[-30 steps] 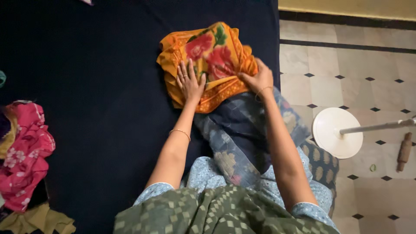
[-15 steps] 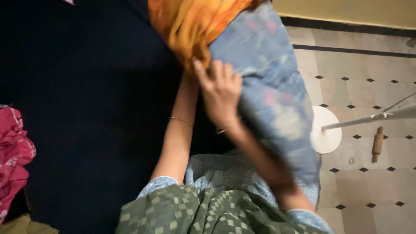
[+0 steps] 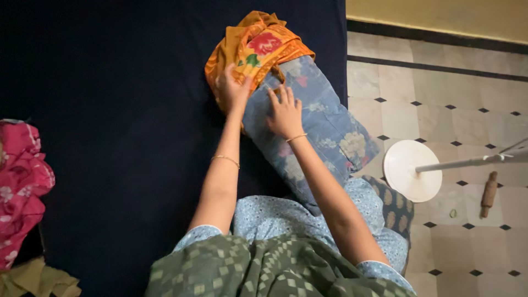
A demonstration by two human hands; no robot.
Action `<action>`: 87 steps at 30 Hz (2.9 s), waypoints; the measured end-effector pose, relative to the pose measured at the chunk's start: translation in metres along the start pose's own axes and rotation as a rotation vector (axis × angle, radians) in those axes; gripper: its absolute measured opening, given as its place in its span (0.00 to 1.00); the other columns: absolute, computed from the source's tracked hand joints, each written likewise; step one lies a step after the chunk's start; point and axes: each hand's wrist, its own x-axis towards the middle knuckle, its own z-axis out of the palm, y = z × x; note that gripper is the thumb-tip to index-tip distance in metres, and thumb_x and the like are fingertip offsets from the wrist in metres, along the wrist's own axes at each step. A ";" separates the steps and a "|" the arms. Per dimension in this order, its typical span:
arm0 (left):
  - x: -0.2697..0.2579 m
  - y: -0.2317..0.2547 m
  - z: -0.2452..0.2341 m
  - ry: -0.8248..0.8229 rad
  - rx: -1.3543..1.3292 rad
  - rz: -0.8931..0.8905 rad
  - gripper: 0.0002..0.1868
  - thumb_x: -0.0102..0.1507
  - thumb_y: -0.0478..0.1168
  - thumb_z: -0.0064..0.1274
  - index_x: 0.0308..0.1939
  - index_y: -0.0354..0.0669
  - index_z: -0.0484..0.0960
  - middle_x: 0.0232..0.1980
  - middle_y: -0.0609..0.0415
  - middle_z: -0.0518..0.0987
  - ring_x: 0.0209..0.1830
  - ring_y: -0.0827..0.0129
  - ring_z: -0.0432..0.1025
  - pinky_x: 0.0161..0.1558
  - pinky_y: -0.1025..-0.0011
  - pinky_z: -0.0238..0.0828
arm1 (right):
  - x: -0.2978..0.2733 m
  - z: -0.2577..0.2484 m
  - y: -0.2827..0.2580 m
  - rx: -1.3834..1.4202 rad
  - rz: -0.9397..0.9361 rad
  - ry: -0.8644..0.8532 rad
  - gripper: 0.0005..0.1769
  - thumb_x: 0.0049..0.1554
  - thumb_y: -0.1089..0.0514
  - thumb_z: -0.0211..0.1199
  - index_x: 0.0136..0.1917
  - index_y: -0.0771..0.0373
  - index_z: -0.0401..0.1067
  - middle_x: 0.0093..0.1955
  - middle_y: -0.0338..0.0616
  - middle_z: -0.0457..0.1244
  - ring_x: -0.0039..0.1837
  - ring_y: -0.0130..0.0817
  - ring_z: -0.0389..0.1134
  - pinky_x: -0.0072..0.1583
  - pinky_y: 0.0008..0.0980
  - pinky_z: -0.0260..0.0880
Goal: The person wraps a floral-patterned orange cloth around a blue pillow, folds the edges, and ties the cloth with a string to secure it.
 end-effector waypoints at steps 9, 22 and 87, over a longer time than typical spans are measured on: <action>0.008 0.061 0.051 -0.161 0.408 0.613 0.37 0.55 0.48 0.62 0.69 0.52 0.70 0.67 0.46 0.71 0.65 0.51 0.66 0.62 0.49 0.62 | -0.032 0.033 0.033 0.000 -0.023 0.051 0.51 0.54 0.29 0.60 0.84 0.47 0.48 0.86 0.52 0.38 0.86 0.57 0.36 0.78 0.65 0.35; -0.039 0.022 0.060 -0.055 0.386 0.556 0.17 0.66 0.39 0.47 0.59 0.45 0.77 0.63 0.51 0.76 0.60 0.53 0.69 0.61 0.53 0.66 | 0.022 0.059 0.056 0.011 0.032 0.138 0.56 0.56 0.27 0.59 0.86 0.52 0.44 0.88 0.55 0.37 0.86 0.53 0.37 0.78 0.64 0.36; -0.098 0.013 0.033 -0.100 0.283 0.615 0.34 0.62 0.47 0.53 0.72 0.51 0.67 0.79 0.53 0.60 0.80 0.49 0.51 0.71 0.37 0.46 | -0.052 0.026 0.072 0.031 0.216 0.249 0.25 0.61 0.55 0.54 0.71 0.56 0.65 0.61 0.50 0.63 0.58 0.50 0.66 0.53 0.48 0.68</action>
